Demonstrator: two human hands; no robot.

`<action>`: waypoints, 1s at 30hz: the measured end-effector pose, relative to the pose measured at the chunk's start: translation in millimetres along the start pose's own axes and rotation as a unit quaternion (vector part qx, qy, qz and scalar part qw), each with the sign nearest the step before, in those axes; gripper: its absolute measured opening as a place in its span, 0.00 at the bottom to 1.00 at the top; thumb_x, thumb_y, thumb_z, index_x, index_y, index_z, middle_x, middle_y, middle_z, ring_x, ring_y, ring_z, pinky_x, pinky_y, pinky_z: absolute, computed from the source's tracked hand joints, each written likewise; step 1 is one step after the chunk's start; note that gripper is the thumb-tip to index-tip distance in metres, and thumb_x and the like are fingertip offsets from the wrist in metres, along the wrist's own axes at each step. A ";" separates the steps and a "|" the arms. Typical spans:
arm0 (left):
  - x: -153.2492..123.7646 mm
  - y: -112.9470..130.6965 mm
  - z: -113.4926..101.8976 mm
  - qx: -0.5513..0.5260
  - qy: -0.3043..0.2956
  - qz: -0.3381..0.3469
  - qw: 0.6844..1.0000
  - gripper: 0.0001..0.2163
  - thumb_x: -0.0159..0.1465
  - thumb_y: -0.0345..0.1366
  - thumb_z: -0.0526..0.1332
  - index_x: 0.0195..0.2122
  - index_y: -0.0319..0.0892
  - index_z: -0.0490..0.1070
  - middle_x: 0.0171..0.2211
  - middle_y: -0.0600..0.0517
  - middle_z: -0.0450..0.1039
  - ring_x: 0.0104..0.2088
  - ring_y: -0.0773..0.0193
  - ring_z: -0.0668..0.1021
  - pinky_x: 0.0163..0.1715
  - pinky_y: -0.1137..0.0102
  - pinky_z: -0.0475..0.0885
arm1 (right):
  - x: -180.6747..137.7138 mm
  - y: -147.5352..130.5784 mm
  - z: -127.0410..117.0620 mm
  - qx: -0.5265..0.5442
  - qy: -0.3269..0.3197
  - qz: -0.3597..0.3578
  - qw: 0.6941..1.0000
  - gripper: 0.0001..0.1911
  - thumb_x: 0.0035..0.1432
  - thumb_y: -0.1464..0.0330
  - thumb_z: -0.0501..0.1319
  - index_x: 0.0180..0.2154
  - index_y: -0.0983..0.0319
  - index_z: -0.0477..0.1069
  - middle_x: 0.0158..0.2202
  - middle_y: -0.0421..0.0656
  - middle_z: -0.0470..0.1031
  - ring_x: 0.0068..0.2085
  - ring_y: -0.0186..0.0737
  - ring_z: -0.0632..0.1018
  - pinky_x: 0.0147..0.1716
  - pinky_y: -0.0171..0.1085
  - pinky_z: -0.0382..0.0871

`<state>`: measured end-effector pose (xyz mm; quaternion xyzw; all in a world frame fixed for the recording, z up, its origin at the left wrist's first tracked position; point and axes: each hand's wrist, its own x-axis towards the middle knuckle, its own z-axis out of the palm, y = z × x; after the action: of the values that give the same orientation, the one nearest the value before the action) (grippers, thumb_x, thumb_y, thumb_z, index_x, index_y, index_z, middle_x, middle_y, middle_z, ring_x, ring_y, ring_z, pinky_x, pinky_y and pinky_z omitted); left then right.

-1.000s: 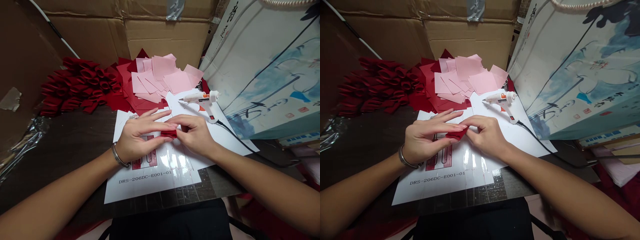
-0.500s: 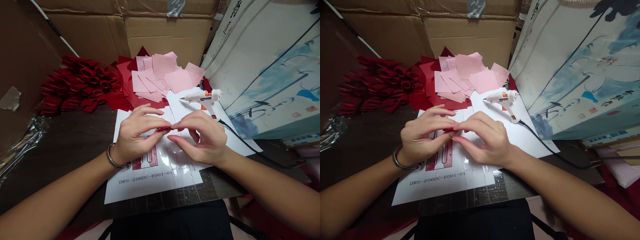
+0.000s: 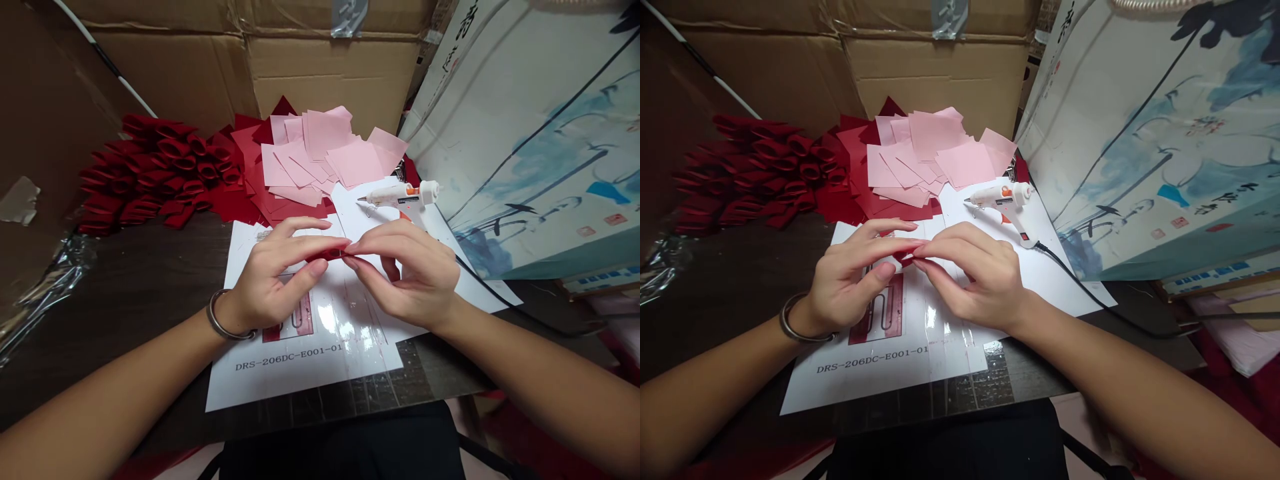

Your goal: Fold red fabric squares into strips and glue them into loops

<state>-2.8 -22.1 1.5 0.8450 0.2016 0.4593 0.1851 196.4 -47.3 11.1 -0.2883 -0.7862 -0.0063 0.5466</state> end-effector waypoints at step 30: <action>-0.8 -1.6 0.5 -0.017 -0.009 0.015 1.000 0.12 0.67 0.32 0.57 0.50 0.44 0.75 0.42 0.48 0.80 0.48 0.56 0.75 0.48 0.59 0.73 | 0.9 3.6 -4.7 0.011 -0.046 -0.024 0.999 0.09 0.55 0.76 0.63 0.39 0.58 0.75 0.32 0.42 0.81 0.30 0.37 0.79 0.28 0.36 0.74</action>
<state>-3.1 -21.2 -0.1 0.8489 0.1793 0.4576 0.1945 201.8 -45.5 12.6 -0.2632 -0.8174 0.0027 0.5125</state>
